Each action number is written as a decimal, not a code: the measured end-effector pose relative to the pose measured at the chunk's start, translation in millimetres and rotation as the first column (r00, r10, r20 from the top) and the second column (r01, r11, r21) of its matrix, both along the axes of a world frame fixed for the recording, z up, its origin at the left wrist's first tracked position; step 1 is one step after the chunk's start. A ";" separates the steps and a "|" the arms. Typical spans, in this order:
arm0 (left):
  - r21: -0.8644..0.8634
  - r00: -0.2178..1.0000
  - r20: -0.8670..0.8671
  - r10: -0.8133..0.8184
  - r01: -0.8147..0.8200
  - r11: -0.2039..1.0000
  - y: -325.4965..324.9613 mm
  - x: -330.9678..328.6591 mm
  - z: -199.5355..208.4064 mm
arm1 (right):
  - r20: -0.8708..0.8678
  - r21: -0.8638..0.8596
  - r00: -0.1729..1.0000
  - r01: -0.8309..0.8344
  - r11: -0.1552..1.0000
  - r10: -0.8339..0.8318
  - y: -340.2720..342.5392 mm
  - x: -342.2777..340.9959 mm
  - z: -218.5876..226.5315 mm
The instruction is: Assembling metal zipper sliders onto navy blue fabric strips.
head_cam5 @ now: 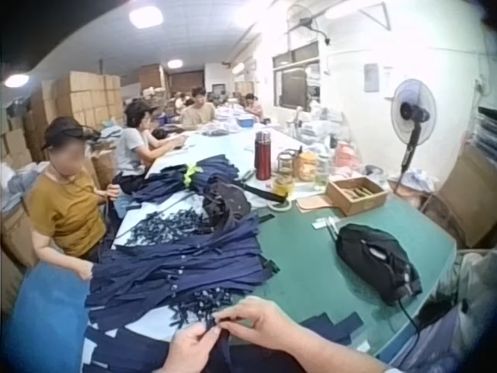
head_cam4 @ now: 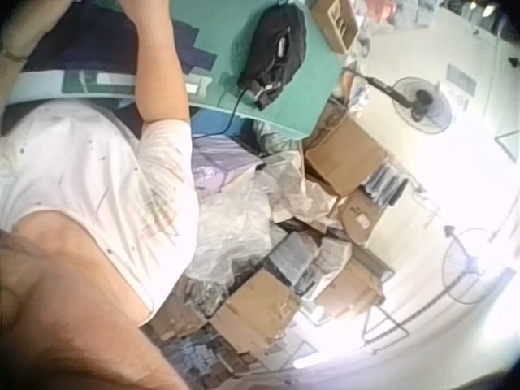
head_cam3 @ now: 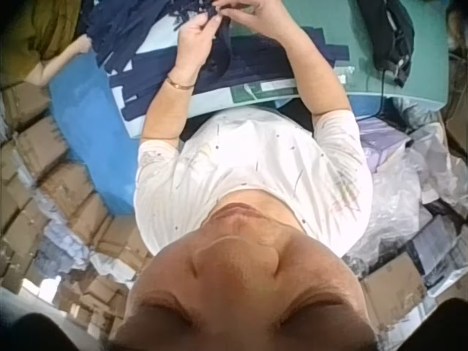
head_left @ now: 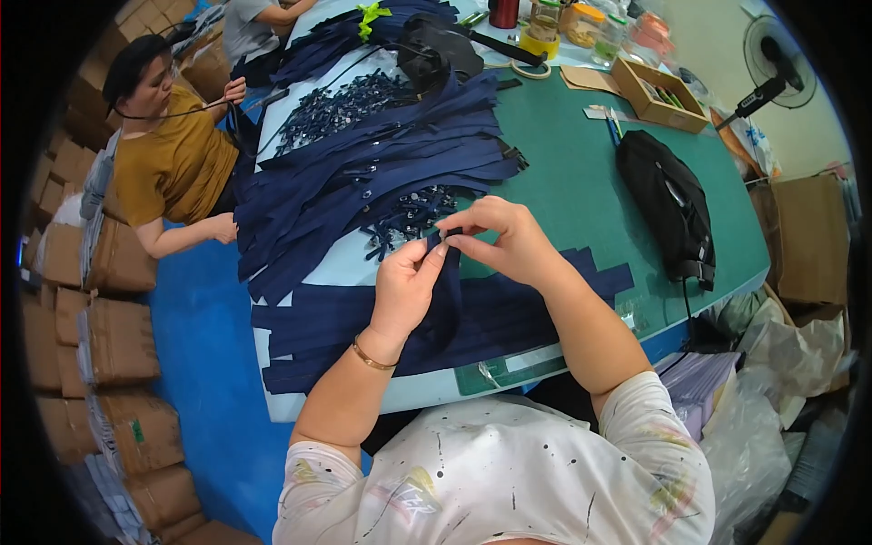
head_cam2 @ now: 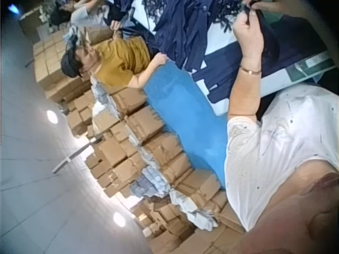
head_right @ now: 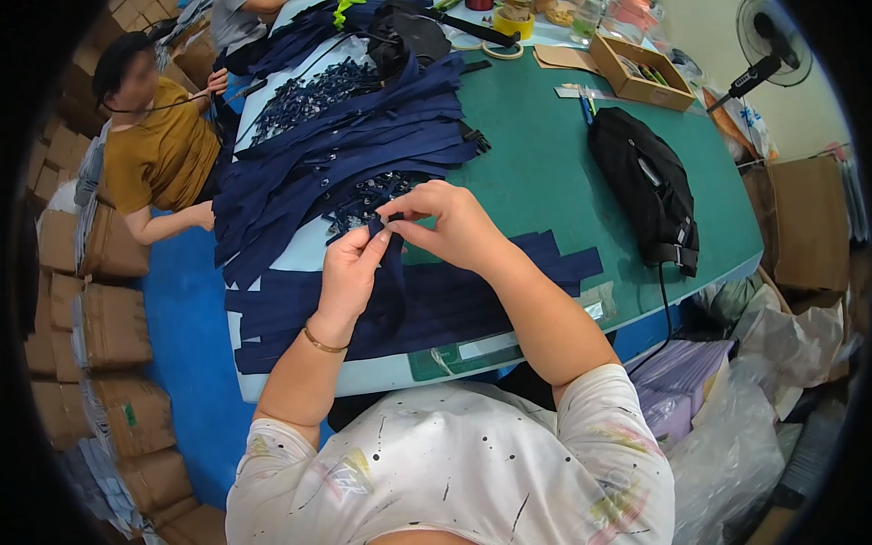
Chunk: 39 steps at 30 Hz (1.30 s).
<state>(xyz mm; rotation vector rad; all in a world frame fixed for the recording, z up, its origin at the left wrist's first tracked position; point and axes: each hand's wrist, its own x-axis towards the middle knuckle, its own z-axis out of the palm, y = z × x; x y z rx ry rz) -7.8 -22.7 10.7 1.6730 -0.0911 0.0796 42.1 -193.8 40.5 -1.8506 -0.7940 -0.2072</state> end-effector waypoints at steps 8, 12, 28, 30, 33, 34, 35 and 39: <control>0.176 0.987 0.155 -0.041 0.013 0.984 -5.1 -0.2 3.5 | -0.089 0.036 0.995 -0.030 0.999 0.033 -4.2 5.5 -5.0; 0.215 0.986 0.159 -0.051 0.016 0.976 -5.7 -1.1 6.5 | -0.068 0.015 0.997 -0.026 1.000 0.027 -4.4 4.1 -5.9; 0.114 0.996 0.060 -0.066 0.059 0.992 -3.6 2.8 -0.4 | -0.183 -0.102 0.982 0.029 0.994 -0.048 -6.2 9.2 -8.0; 0.145 0.993 0.086 -0.076 0.062 0.987 -0.4 1.5 -3.1 | -0.204 -0.073 0.979 0.010 0.997 -0.025 -4.8 5.0 -7.9; 0.057 0.995 0.027 -0.100 0.099 0.993 -3.9 -0.2 -1.0 | -0.316 -0.082 0.948 0.013 0.997 -0.038 -6.2 6.0 -4.2; -0.065 0.990 -0.055 -0.129 0.126 0.990 -6.0 1.3 1.3 | -0.306 -0.086 0.951 0.010 0.996 -0.036 -5.7 5.5 -4.1; -0.062 0.990 -0.053 -0.133 0.129 0.990 -6.3 2.5 3.2 | -0.296 -0.091 0.954 0.007 0.996 -0.034 -5.3 5.6 -4.0; -0.195 0.969 -0.159 -0.189 0.157 0.968 -7.9 0.1 9.7 | -0.208 -0.091 0.976 0.051 0.995 -0.069 -7.4 2.8 -0.2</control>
